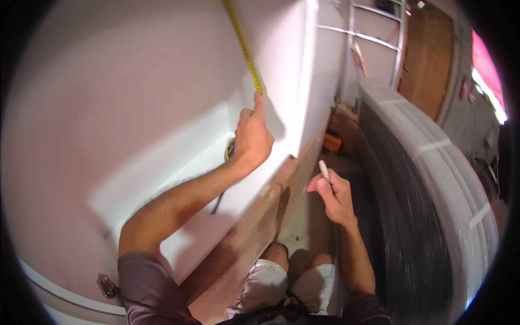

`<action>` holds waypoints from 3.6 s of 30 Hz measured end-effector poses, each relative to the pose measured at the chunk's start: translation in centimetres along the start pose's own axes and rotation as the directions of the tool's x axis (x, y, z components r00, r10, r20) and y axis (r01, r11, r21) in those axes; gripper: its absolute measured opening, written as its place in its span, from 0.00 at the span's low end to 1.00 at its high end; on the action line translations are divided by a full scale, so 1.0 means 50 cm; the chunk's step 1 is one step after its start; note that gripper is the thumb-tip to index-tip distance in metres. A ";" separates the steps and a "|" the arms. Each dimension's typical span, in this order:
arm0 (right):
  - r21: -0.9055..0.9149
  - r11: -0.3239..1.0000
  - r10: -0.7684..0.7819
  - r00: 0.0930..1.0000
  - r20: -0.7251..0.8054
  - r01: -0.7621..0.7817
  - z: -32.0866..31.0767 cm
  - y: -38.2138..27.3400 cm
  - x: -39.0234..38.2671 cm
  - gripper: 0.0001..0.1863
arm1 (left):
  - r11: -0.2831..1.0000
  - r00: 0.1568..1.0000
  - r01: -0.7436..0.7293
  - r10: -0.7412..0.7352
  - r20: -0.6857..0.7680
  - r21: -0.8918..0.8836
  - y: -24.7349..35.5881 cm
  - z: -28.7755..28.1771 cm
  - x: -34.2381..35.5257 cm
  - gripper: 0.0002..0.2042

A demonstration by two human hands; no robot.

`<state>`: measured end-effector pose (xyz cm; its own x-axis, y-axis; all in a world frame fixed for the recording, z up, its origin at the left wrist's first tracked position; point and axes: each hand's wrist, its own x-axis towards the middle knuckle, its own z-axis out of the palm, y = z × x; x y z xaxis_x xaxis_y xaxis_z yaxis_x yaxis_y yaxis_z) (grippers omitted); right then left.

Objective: The person measures and marks a white cabinet interior using a tape measure, a metal ruler, and a pencil. They repeatedly align the ruler and draw straight lines on the cabinet's side and back panels.

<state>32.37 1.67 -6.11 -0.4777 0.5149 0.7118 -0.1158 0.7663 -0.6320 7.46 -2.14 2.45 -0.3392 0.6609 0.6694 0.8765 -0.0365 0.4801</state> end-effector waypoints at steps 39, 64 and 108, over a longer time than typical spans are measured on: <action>0.029 0.856 0.478 0.771 -0.421 -0.515 -0.005 0.006 -0.576 0.38 | 0.649 0.588 0.637 -0.062 0.806 -0.415 0.181 0.290 -0.133 0.14; 0.883 0.059 0.764 0.591 0.260 -0.465 0.110 0.108 -0.568 0.19 | 0.331 0.723 0.541 0.287 0.629 -0.773 0.281 0.247 -0.202 0.21; 0.901 0.405 0.871 0.364 -0.329 -0.153 -0.023 0.061 -0.399 0.16 | 0.845 0.486 -0.267 0.533 0.693 -0.462 0.206 0.295 -0.271 0.30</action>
<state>42.56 -5.82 -21.88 0.0120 0.9816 -0.1904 -0.7588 -0.1151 -0.6411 26.13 -0.41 -10.01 0.5386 0.8212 0.1885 0.6737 -0.5540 0.4891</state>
